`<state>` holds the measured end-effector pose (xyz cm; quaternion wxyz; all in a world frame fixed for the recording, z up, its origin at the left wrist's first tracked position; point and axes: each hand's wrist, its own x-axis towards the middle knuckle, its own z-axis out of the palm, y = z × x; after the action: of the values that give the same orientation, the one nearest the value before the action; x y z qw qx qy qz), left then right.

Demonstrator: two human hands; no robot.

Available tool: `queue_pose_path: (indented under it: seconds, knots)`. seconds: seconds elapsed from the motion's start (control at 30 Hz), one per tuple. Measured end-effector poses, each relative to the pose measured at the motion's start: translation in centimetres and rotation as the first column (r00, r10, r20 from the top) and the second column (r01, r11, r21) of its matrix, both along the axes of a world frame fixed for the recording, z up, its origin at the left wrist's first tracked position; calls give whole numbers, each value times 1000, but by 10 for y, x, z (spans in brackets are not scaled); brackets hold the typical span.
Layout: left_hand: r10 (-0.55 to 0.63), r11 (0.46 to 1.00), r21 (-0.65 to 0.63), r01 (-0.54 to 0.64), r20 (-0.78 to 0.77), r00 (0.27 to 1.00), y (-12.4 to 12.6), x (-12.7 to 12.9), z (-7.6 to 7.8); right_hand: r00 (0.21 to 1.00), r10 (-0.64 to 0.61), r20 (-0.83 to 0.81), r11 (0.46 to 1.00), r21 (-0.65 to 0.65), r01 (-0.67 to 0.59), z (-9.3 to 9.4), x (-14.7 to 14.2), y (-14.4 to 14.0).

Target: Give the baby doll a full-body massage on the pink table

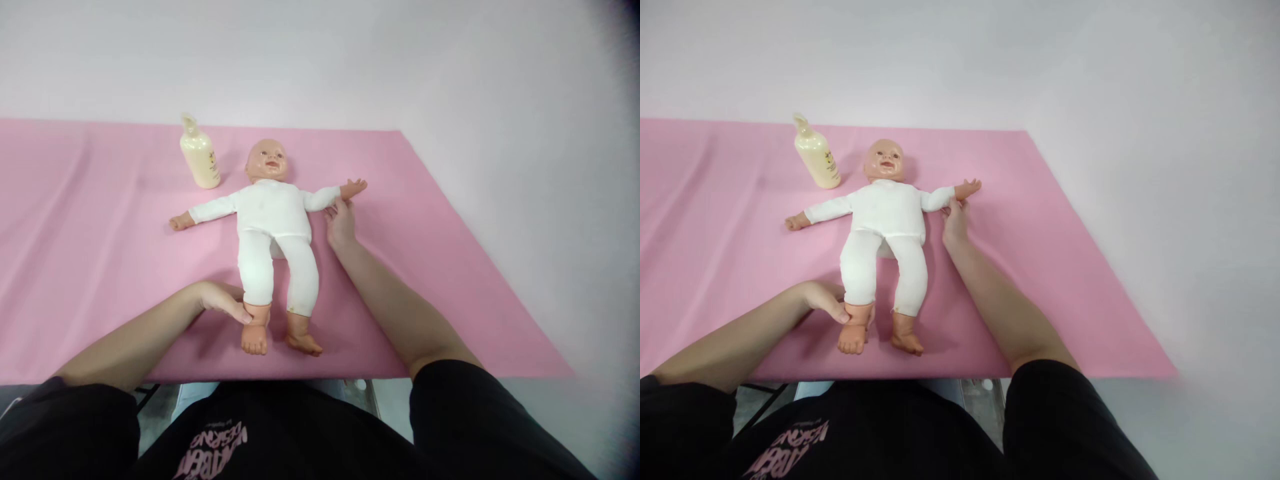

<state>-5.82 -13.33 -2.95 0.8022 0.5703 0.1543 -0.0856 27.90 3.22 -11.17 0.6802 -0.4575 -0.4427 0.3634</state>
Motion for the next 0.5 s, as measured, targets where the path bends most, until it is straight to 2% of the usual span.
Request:
queue_pose_path:
  seconds: [0.07, 0.17, 0.33, 0.5]
  knots:
    - [-3, 1000, -13, 3, 31, 1000, 1, 0, 0, 997, -1, -78, 999, -41, -2, 5, -3, -4]
    - [-4, 998, -57, 9, 92, 996, 1, 2, 3, 997, 11, -70, 1000, -21, -13, 12, -8, -11]
    - [49, 986, -168, -12, 223, 974, -4, 8, 13, 996, -1, 89, 997, 83, -6, 19, -15, -21]
    - [154, 979, -169, -116, 229, 961, -7, 10, 14, 966, 9, 260, 975, 212, -66, 27, -26, -32]
